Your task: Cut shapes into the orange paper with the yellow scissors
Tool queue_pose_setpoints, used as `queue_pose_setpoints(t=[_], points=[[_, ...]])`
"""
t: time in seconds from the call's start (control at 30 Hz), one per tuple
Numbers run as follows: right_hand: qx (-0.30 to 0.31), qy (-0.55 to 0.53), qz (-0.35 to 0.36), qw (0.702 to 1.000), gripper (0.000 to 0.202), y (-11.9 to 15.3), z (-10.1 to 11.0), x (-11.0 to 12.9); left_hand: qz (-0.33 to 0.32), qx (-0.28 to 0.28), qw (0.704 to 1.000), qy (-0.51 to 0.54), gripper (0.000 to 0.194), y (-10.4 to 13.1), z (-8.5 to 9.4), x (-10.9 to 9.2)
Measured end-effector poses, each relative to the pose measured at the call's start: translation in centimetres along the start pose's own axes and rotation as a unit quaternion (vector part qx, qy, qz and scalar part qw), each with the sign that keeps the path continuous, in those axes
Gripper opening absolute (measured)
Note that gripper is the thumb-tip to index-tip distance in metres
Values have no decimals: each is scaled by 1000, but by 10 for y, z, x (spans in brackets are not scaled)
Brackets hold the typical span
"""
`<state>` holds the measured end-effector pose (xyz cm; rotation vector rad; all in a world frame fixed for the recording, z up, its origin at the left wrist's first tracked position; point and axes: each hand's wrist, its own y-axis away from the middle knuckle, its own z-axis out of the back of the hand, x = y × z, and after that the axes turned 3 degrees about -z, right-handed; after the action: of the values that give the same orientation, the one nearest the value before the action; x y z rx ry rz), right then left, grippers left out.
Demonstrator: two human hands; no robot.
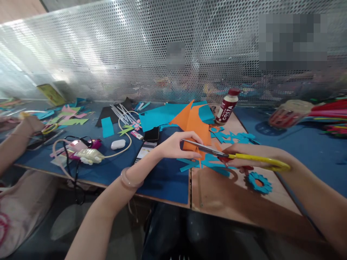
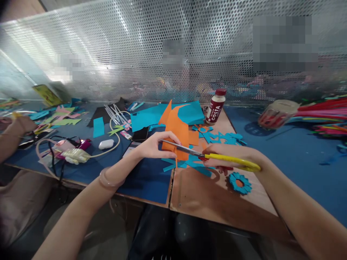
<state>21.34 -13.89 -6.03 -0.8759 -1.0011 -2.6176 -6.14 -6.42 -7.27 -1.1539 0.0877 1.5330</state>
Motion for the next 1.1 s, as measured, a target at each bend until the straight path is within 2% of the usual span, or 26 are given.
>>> queue_pose_setpoints(t=[0.23, 0.37, 0.63, 0.83, 1.1], points=[[4, 20, 12, 1000, 37, -3, -1, -7, -14, -21, 999, 21, 22, 0, -5, 2], [0, 31, 17, 999, 41, -3, -2, -7, -6, -15, 1000, 12, 19, 0, -5, 1], [-7, 53, 25, 998, 28, 0, -4, 1, -19, -6, 1000, 3, 19, -1, -4, 2], [1, 64, 31, 997, 32, -2, -3, 1, -20, -4, 1000, 1, 21, -1, -3, 3], [-7, 89, 26, 996, 27, -3, -3, 4, -16, 1, 1000, -7, 22, 0, -2, 4]])
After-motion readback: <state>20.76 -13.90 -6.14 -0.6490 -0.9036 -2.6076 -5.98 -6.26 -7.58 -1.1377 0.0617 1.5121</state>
